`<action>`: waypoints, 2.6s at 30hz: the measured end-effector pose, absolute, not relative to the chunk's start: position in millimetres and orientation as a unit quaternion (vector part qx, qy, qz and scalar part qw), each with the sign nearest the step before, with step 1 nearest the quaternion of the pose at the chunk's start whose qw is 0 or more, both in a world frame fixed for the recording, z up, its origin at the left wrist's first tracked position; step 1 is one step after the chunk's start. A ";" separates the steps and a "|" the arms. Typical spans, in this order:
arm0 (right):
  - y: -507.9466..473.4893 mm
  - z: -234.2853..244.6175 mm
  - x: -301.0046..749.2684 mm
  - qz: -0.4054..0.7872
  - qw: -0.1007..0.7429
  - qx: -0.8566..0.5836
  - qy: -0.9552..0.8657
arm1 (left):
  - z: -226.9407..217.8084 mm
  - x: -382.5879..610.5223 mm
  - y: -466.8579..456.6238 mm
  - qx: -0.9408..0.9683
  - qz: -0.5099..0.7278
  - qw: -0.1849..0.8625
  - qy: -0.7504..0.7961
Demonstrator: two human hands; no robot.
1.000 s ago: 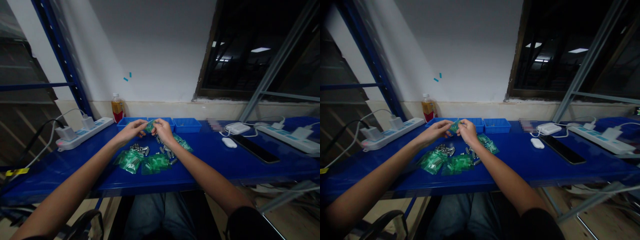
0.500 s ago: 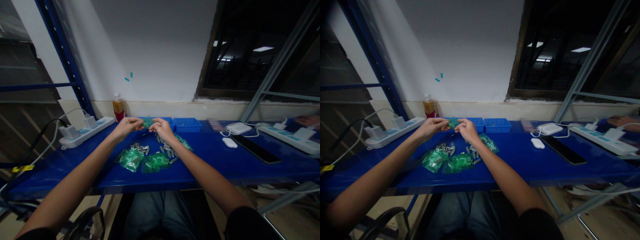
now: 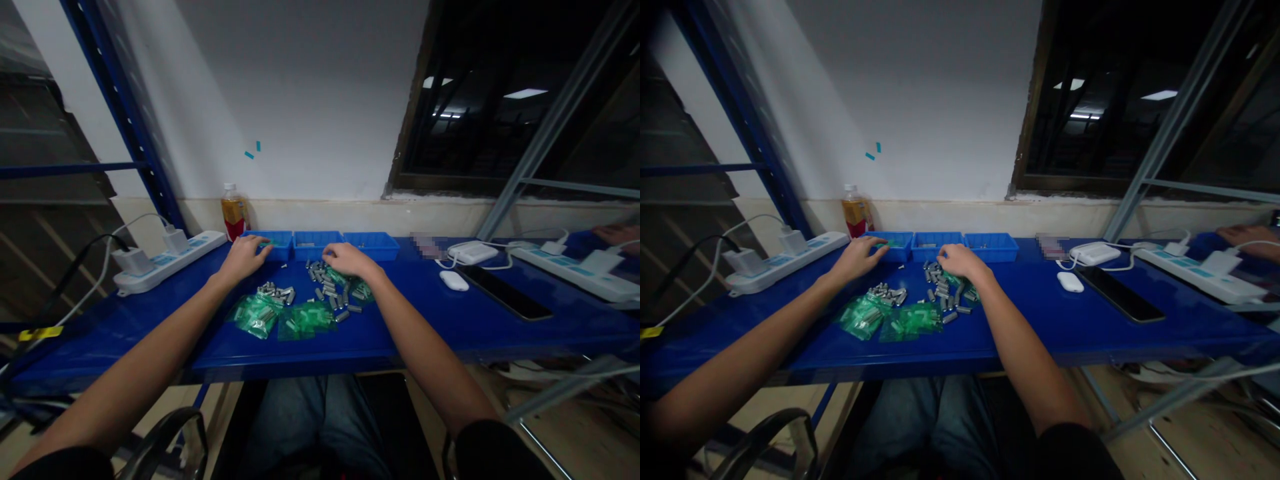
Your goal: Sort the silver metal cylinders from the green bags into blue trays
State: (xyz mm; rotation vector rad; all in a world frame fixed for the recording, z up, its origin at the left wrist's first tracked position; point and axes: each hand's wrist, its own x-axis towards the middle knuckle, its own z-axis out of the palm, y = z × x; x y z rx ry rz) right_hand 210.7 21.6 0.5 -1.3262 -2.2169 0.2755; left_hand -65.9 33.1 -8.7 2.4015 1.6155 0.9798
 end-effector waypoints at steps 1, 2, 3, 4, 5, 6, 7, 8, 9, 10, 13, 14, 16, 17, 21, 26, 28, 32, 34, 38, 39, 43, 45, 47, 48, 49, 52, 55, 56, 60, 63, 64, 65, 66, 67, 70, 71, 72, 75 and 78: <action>20.6 0.0 212.1 0.103 0.268 -0.494 -0.821 | -8.3 -65.2 31.9 0.787 0.320 0.033 0.527; 19.6 -0.5 212.3 0.102 0.268 -0.494 -0.821 | -7.6 -64.0 30.6 0.790 0.317 0.024 0.523; 18.7 -1.0 211.4 0.101 0.268 -0.493 -0.821 | -7.0 -62.3 29.3 0.797 0.311 0.020 0.518; 17.7 -1.7 209.6 0.100 0.269 -0.491 -0.823 | -6.6 -60.1 28.0 0.805 0.302 0.024 0.510; 16.7 -2.7 207.1 0.099 0.269 -0.487 -0.825 | -6.8 -57.6 26.8 0.815 0.289 0.033 0.502; 15.7 -4.0 204.0 0.099 0.268 -0.482 -0.829 | -7.6 -54.9 25.8 0.824 0.275 0.045 0.494; 14.7 -5.6 200.7 0.099 0.267 -0.475 -0.832 | -9.2 -52.4 25.1 0.830 0.262 0.058 0.488; 13.7 -7.3 197.2 0.100 0.266 -0.468 -0.837 | -11.4 -50.2 24.7 0.834 0.252 0.071 0.485; 12.7 -9.1 193.9 0.101 0.264 -0.460 -0.841 | -13.9 -48.4 24.8 0.835 0.247 0.083 0.484; 11.7 -10.9 190.8 0.102 0.264 -0.453 -0.846 | -16.6 -47.3 25.1 0.834 0.247 0.094 0.485; 9.0 -14.9 183.7 0.105 0.264 -0.432 -0.856 | -22.9 -45.6 27.3 0.824 0.264 0.132 0.484; 8.3 -15.8 182.0 0.107 0.268 -0.425 -0.858 | -23.8 -45.0 27.9 0.819 0.273 0.150 0.481; 7.2 -17.2 179.1 0.111 0.283 -0.412 -0.859 | -23.4 -42.4 28.2 0.808 0.295 0.195 0.471; 6.8 -18.0 177.8 0.111 0.293 -0.406 -0.858 | -22.3 -40.3 27.6 0.800 0.309 0.220 0.465; 4.6 -20.8 171.2 0.086 0.351 -0.388 -0.848 | -15.2 -26.8 19.9 0.752 0.379 0.319 0.435; 0.4 -21.7 163.3 0.037 0.406 -0.389 -0.826 | -10.3 -10.3 5.9 0.677 0.452 0.420 0.402; -1.1 -21.3 162.1 0.017 0.411 -0.390 -0.824 | -10.3 -7.7 3.2 0.660 0.459 0.439 0.401; -3.7 -21.7 161.7 -0.010 0.403 -0.392 -0.827 | -12.8 -6.9 3.7 0.648 0.460 0.449 0.408; -5.3 -22.4 160.8 -0.018 0.398 -0.395 -0.828 | -14.6 -6.2 5.0 0.652 0.457 0.445 0.409; -6.8 -19.8 158.9 -0.031 0.392 -0.401 -0.827 | -11.9 -6.7 4.7 0.674 0.441 0.433 0.406; -5.8 -17.3 160.3 -0.036 0.395 -0.404 -0.824 | -9.0 -8.5 3.6 0.692 0.423 0.419 0.408; 7.8 -2.7 185.8 -0.083 0.421 -0.456 -0.780 | 6.3 -24.7 -2.8 0.829 0.241 0.301 0.406; 18.8 3.0 211.0 -0.118 0.428 -0.517 -0.732 | 11.3 -34.2 -4.6 0.867 0.161 0.262 0.392; 29.2 4.8 238.7 -0.139 0.410 -0.593 -0.679 | 12.5 -40.7 -4.2 0.888 0.117 0.236 0.377; 33.4 4.2 250.9 -0.143 0.398 -0.629 -0.652 | 11.9 -42.1 -3.5 0.897 0.102 0.222 0.370; 36.6 3.0 260.7 -0.143 0.386 -0.659 -0.629 | 10.7 -42.3 -2.5 0.903 0.088 0.211 0.364; 40.6 -1.5 269.6 -0.134 0.375 -0.697 -0.597 | 5.3 -37.3 0.5 0.909 0.079 0.200 0.357; 36.3 -3.2 248.4 -0.102 0.391 -0.648 -0.645 | 0.6 -32.4 3.7 0.903 0.107 0.187 0.372; 33.2 -3.1 237.5 -0.085 0.395 -0.618 -0.675 | -0.2 -33.2 5.2 0.901 0.114 0.182 0.378; 16.1 -2.7 195.3 -0.021 0.384 -0.479 -0.789 | 2.7 -55.3 13.4 0.872 0.098 0.212 0.431; 5.1 -6.9 176.0 0.011 0.363 -0.427 -0.828 | 8.3 -80.5 18.0 0.842 0.060 0.261 0.468; 2.5 -9.3 171.8 0.024 0.352 -0.422 -0.835 | 9.9 -86.7 18.7 0.838 0.046 0.272 0.471; 0.5 -12.0 168.3 0.038 0.338 -0.419 -0.842 | 11.0 -90.9 18.9 0.836 0.031 0.279 0.472; -1.0 -14.6 165.4 0.051 0.323 -0.417 -0.848 | 11.5 -92.8 18.9 0.836 0.019 0.280 0.472; -2.2 -17.1 162.8 0.062 0.310 -0.415 -0.853 | 11.5 -92.5 18.7 0.838 0.007 0.278 0.471; -4.9 -21.5 156.8 0.072 0.288 -0.410 -0.862 | 8.1 -81.3 17.5 0.853 -0.002 0.263 0.450; -5.7 -21.8 155.5 0.071 0.286 -0.407 -0.864 | 6.2 -75.7 16.9 0.860 0.007 0.258 0.439; -6.3 -21.7 154.6 0.071 0.284 -0.405 -0.866 | 4.0 -70.0 16.2 0.868 0.018 0.255 0.427; -7.1 -20.1 154.5 0.070 0.283 -0.402 -0.868 | -1.7 -56.7 14.5 0.876 0.073 0.250 0.405; -6.4 -19.3 156.0 0.073 0.284 -0.405 -0.866 | -4.4 -51.6 14.9 0.866 0.134 0.250 0.411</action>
